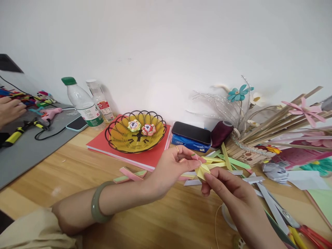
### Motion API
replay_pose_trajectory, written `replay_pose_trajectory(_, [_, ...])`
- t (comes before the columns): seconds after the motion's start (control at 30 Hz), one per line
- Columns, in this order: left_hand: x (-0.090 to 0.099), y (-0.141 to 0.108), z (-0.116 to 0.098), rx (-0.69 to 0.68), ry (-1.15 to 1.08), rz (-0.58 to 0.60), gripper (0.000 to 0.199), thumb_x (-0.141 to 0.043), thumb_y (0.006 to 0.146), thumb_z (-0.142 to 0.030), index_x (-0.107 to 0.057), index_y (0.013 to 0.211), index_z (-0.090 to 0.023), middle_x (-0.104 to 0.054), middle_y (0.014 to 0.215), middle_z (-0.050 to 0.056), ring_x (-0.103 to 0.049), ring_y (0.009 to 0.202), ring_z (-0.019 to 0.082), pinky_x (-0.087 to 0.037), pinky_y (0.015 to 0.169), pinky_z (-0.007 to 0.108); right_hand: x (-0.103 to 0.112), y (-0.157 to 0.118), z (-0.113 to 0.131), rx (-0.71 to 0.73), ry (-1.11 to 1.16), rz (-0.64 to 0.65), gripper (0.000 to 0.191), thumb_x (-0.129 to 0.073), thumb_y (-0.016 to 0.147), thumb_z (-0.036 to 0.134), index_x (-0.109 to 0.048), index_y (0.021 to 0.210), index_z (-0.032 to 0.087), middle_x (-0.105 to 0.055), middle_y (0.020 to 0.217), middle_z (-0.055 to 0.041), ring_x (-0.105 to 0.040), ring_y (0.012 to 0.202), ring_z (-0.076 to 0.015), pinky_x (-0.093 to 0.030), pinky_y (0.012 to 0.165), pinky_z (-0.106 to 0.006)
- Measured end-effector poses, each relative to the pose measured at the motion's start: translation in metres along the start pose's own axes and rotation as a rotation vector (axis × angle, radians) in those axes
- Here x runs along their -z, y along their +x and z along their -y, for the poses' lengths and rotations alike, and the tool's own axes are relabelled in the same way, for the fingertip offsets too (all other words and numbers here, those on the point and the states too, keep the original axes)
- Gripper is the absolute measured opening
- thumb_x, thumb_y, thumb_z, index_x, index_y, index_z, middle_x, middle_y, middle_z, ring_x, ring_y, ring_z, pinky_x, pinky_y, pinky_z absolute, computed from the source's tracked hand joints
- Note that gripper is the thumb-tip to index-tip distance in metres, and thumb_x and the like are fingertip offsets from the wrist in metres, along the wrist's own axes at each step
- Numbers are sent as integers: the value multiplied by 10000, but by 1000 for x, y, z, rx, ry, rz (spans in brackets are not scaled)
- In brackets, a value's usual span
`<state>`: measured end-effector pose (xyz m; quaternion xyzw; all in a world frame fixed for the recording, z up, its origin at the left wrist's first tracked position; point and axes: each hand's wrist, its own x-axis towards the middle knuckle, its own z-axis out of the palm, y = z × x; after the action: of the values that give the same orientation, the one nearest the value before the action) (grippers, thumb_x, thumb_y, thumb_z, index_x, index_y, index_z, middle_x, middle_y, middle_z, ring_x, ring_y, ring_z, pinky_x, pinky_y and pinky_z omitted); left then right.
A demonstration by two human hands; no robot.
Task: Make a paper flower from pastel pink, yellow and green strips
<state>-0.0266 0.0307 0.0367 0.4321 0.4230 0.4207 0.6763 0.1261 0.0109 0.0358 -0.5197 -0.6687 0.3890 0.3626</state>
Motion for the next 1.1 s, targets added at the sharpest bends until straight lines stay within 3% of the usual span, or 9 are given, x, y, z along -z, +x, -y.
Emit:
replay_pose_trajectory(0.33, [-4, 0, -3, 19, -38, -31, 228, -642, 692, -326, -496, 755, -163, -560, 931, 46, -539, 912, 199, -501, 669, 329, -2, -3, -4, 6, -47, -17, 332, -480, 803, 441, -521, 564, 214, -567, 527, 16, -513, 524, -128, -398, 528, -231])
replay_pose_trajectory(0.73, [-2, 0, 1, -57, -12, -33, 217, -628, 704, -340, -501, 753, -171, -559, 924, 43, -523, 881, 180, -486, 607, 271, -5, -6, 0, -65, 63, -98, 328, -534, 759, 432, -504, 518, 211, -535, 480, 29, -485, 500, -123, -379, 541, -241])
replay_pose_trajectory(1.1, [-3, -1, -1, -13, -31, -34, 223, -631, 692, -347, -502, 759, -178, -549, 944, 41, -515, 892, 185, -488, 641, 296, -4, -5, 1, -50, 45, -90, 328, -528, 767, 440, -494, 523, 224, -526, 473, 22, -481, 489, -139, -382, 520, -274])
